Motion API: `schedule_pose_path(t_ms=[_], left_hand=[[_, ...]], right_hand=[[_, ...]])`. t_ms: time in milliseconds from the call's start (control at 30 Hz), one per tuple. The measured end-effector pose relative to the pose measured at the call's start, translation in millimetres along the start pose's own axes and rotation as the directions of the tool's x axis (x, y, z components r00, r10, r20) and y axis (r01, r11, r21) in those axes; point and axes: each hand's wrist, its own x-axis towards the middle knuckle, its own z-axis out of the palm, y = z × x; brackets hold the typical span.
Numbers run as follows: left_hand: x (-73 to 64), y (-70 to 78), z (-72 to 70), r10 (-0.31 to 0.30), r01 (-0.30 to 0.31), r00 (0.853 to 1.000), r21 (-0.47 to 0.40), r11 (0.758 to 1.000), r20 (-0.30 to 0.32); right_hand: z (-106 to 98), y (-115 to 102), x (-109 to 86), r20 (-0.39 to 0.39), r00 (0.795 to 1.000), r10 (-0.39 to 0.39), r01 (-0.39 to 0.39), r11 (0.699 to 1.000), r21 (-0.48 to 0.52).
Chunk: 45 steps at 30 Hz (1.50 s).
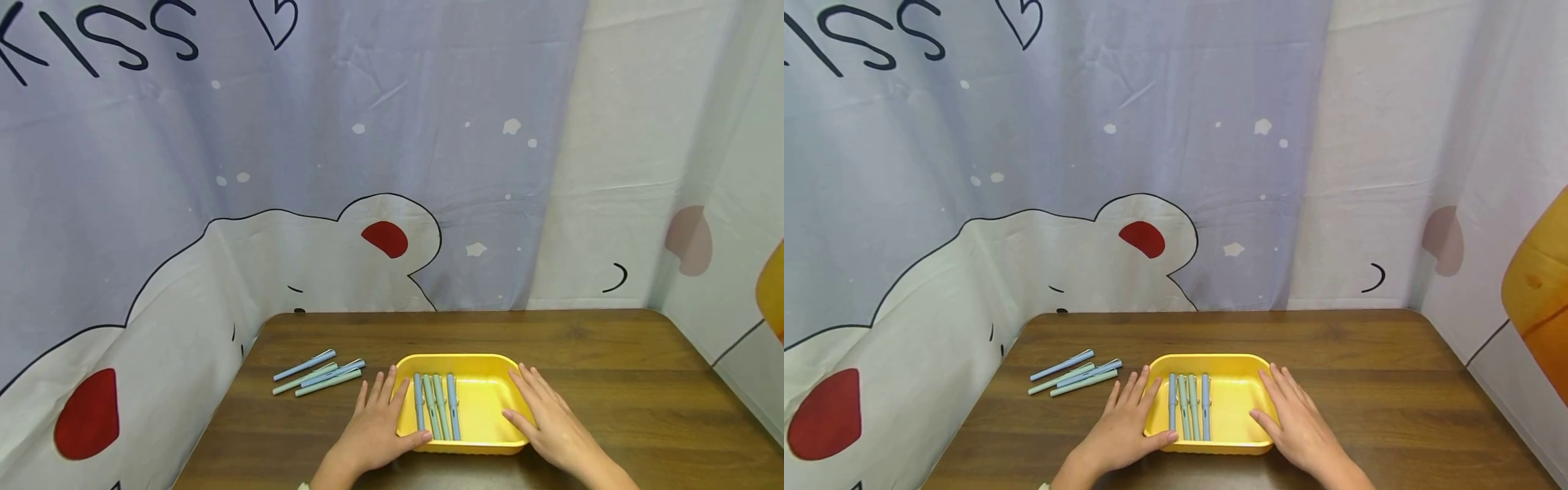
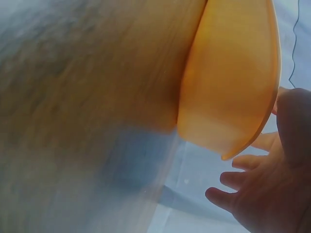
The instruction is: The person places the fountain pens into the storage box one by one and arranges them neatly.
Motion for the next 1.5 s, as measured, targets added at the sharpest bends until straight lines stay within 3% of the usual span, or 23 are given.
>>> schedule_pose_path(t_ms=[333,633,933,1267,1500], left_hand=[[-0.1,0.3,0.4,-0.011,0.011,1.000,0.010,1.000,0.001],[-1.9,1.8,-1.0,0.004,-0.004,1.000,-0.003,1.000,0.001],[-1.1,-0.7,-1.8,0.023,-0.023,1.000,0.003,1.000,-0.004],[-2.7,-18.0,-14.8,0.009,-0.009,1.000,-0.016,1.000,-0.028],[-8.6,-34.1,-23.4,-0.034,0.036,0.995,0.020,0.999,-0.097]], right_hand=[[-2,3,-6.9,0.110,0.994,-0.027,0.033,0.998,-0.050],[2,5,-12.1,0.070,0.994,-0.082,0.090,0.988,-0.126],[3,5,-13.4,0.103,0.993,-0.049,0.058,0.995,-0.086],[1,2,-12.4,0.126,0.992,-0.029,0.040,0.996,-0.085],[1,2,-12.2,0.127,0.991,-0.030,0.040,0.996,-0.074]])
